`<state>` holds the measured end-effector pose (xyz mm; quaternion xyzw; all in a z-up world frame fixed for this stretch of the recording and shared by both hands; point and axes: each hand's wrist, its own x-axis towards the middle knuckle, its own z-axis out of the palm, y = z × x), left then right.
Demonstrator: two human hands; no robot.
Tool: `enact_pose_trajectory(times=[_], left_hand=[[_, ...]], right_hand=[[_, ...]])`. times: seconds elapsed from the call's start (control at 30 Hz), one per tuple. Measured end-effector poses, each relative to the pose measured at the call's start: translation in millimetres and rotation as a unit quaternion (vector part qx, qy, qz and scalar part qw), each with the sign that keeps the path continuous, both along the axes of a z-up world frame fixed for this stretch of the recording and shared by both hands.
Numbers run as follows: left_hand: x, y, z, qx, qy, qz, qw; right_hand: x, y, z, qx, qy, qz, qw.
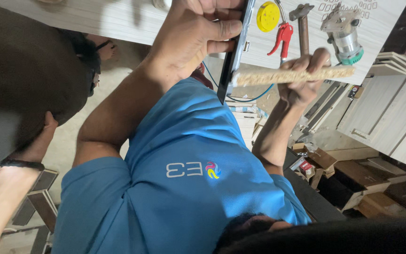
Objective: The person applies glue to the edge of a rectangular wooden piece using a small brush. They repeatedly dip the brush into a container and spread the adhesive along the wood's edge while standing at a workbench.
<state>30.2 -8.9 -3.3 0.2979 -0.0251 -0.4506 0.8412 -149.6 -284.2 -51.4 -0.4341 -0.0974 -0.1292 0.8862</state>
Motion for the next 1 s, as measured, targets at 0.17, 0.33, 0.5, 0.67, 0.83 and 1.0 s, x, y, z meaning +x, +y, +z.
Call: enact_pose_trajectory(times=[0.17, 0.33, 0.5, 0.67, 0.83, 1.0], left_hand=[[-1.9, 0.2, 0.7, 0.009, 0.003, -0.012, 1.000], [-6.9, -1.8, 4.8, 0.020, -0.001, -0.016, 1.000], [-8.9, -1.8, 4.1, 0.010, -0.016, -0.054, 0.998], [-10.4, -2.9, 1.4, -0.008, -0.014, -0.047, 0.999], [-7.3, 2.3, 1.1, -0.015, -0.016, -0.028, 0.999], [-7.6, 5.2, 0.8, -0.030, -0.032, -0.039, 0.998]], right_hand=[[-3.5, -6.1, -2.1, -0.060, -0.006, -0.057, 0.997], [22.1, -31.5, -9.7, -0.068, -0.032, -0.085, 0.994], [39.8, -36.0, -7.9, -0.046, -0.056, -0.116, 0.991], [45.5, -30.3, -1.9, -0.058, -0.051, -0.133, 0.988], [23.6, -18.8, -1.4, -0.096, -0.039, -0.108, 0.989], [17.9, -26.3, -8.7, -0.117, -0.049, -0.106, 0.986]])
